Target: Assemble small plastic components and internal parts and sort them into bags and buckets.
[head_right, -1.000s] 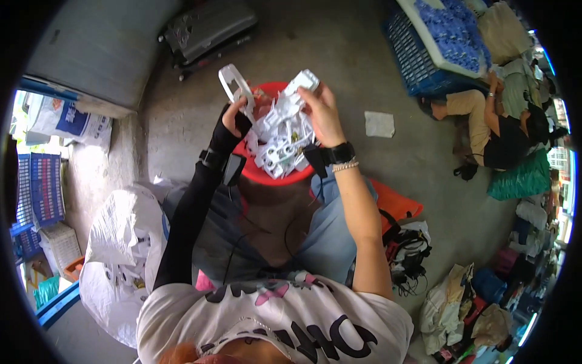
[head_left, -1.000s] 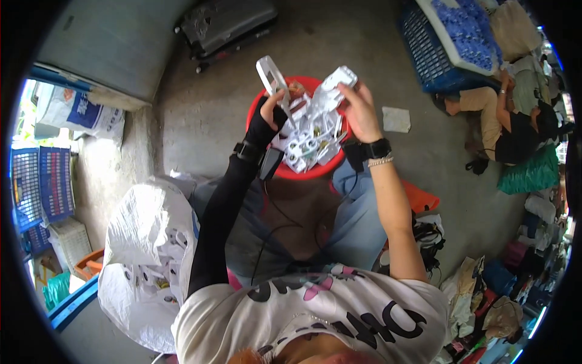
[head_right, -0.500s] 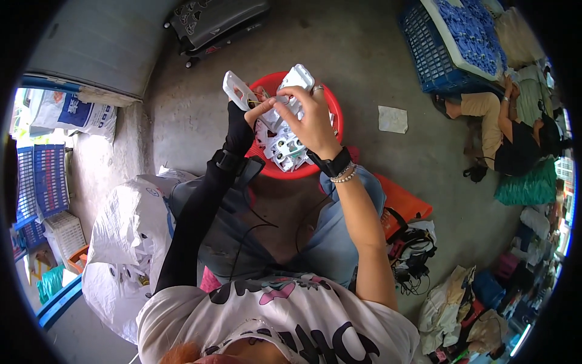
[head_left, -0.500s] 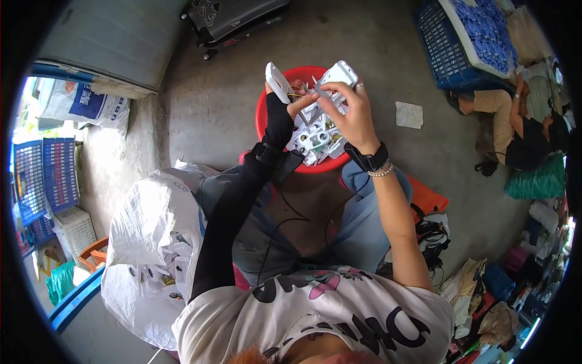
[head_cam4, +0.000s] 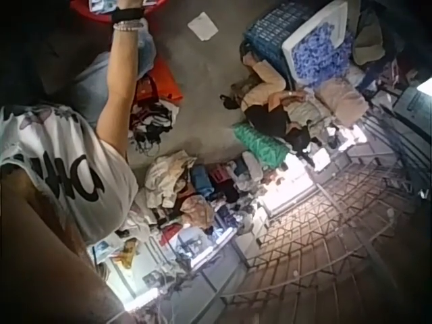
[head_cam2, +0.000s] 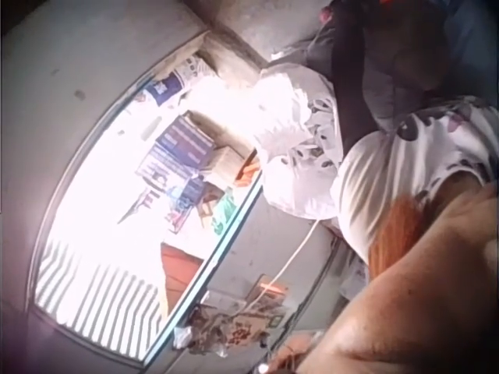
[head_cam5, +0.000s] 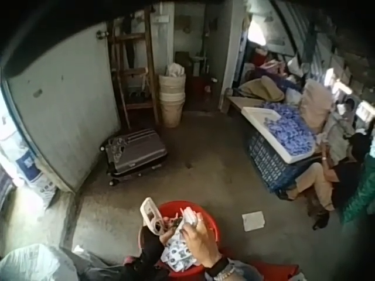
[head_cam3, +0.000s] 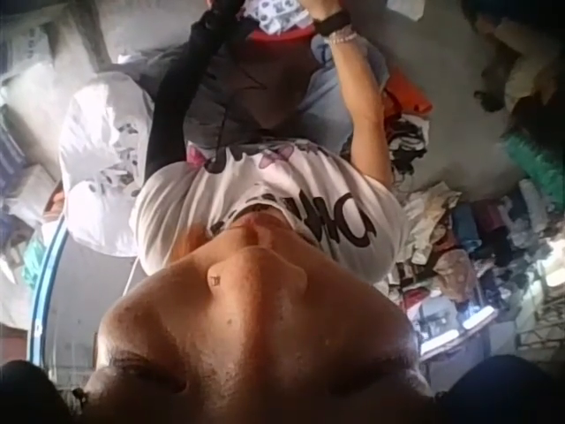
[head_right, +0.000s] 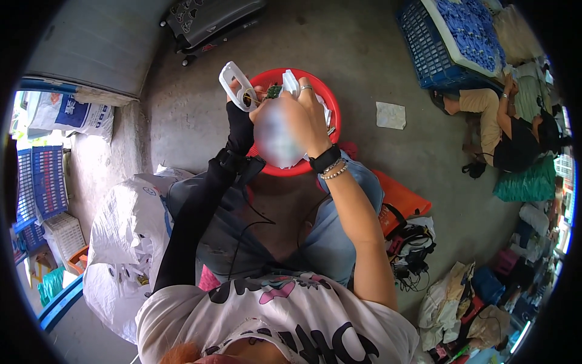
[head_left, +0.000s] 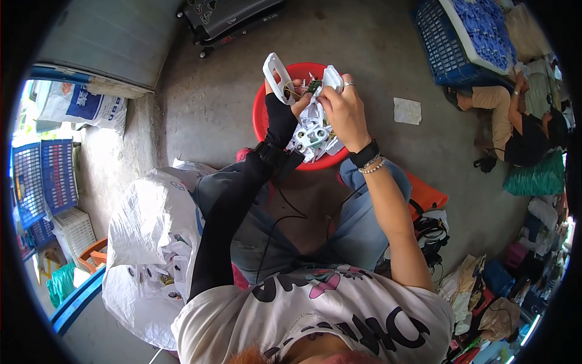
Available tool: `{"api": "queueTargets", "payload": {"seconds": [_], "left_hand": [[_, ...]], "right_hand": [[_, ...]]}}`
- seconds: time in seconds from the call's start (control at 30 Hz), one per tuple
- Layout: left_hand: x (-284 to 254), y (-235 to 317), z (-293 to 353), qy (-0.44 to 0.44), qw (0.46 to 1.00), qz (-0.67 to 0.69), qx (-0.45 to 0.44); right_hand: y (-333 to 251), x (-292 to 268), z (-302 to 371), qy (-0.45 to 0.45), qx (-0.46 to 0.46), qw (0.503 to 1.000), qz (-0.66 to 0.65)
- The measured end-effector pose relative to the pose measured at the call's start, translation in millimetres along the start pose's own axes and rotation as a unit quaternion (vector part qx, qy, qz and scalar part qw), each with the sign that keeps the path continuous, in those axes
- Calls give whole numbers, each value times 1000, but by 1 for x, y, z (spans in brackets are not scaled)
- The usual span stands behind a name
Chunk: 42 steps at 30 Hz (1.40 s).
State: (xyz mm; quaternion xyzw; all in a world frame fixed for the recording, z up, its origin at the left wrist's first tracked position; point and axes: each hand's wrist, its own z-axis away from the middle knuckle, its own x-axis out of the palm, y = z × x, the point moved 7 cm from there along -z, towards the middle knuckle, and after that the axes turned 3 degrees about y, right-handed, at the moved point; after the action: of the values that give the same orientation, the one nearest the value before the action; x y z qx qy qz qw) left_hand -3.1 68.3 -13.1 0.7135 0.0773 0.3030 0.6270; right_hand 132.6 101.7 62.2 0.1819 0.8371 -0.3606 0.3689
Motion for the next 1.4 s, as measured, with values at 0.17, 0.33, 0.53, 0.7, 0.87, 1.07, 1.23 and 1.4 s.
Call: {"api": "queueTargets", "payload": {"seconds": [0.17, 0.33, 0.53, 0.7, 0.87, 1.07, 1.23, 1.4], "left_hand": [[0, -1, -1, 8, 998, -56, -7], [0, 0, -1, 8, 994, -102, 25], [12, -20, 12, 35, 998, -58, -13], [30, -18, 23, 91, 995, -21, 43], [21, 23, 34, 204, 953, -83, 205], [-33, -28, 21, 126, 957, -250, 80], [-64, -194, 59, 17, 900, -430, 72], [-47, -208, 52, -64, 907, -414, 46]], "right_hand": [[1, 1, 3, -6, 7, 1000, 6], [12, 0, 2, -18, 45, 999, 13], [35, 4, 6, -12, 78, 996, 44], [43, 4, 9, -3, 87, 993, 83], [129, -25, 10, 88, 201, 954, 206], [128, -47, 24, 31, 190, 966, 174], [103, -18, 20, 14, 154, 982, 110], [91, -10, 23, -4, 130, 989, 63]]}}
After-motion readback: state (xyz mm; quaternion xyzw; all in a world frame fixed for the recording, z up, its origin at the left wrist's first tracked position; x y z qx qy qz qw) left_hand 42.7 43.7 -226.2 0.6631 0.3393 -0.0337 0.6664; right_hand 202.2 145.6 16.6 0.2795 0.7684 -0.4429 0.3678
